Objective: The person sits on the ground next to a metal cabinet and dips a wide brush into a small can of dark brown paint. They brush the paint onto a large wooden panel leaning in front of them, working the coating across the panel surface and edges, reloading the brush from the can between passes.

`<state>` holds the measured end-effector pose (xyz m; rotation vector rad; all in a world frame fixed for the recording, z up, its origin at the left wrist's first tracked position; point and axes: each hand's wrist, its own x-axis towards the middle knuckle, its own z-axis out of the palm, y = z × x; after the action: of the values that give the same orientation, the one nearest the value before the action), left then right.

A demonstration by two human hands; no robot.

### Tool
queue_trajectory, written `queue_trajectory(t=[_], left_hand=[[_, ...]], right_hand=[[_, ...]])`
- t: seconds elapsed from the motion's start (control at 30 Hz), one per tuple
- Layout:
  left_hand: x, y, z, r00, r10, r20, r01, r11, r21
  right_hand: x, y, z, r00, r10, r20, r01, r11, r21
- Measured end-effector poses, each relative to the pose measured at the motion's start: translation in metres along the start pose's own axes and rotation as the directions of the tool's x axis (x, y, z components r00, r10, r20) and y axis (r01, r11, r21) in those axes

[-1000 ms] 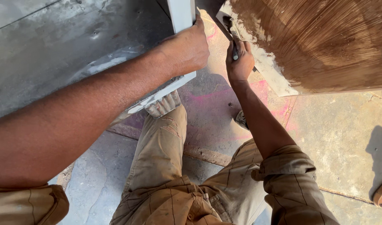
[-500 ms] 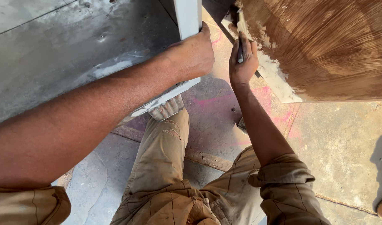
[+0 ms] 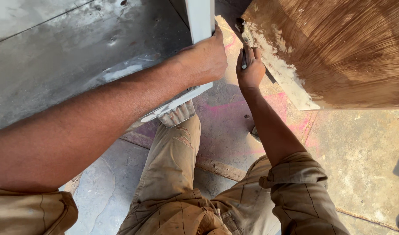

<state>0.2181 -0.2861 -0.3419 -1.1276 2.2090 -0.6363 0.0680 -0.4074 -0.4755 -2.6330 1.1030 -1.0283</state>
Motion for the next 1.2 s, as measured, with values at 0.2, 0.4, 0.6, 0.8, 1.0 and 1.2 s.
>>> queue_trajectory(t=[0.2,0.4,0.6,0.8,1.0,1.2], left_hand=[[-0.001,-0.001,-0.003,0.999,0.032,0.023,-0.032,0.999,-0.019],[0.0,0.001,-0.001,1.0,0.029,-0.001,-0.029,0.999,-0.018],[-0.001,0.001,-0.002,1.0,0.016,0.022,-0.016,1.0,-0.011],[0.001,0.003,-0.001,0.999,0.021,0.028,-0.021,1.0,-0.002],[-0.002,0.001,-0.004,1.0,0.004,0.003,-0.004,0.999,-0.036],[-0.006,-0.004,-0.013,0.994,0.07,0.082,-0.07,0.997,-0.013]], right_hand=[[0.0,-0.004,0.003,0.999,0.045,0.03,-0.047,0.997,0.059],[0.002,-0.005,0.008,0.998,0.052,-0.034,-0.05,0.997,0.056],[-0.005,-0.003,0.007,0.975,0.158,-0.156,-0.137,0.981,0.139],[-0.011,-0.003,-0.001,0.984,0.148,-0.102,-0.139,0.986,0.097],[-0.005,0.0,0.007,0.989,0.141,-0.051,-0.139,0.989,0.047],[0.002,-0.011,0.011,0.994,0.098,-0.043,-0.097,0.994,0.042]])
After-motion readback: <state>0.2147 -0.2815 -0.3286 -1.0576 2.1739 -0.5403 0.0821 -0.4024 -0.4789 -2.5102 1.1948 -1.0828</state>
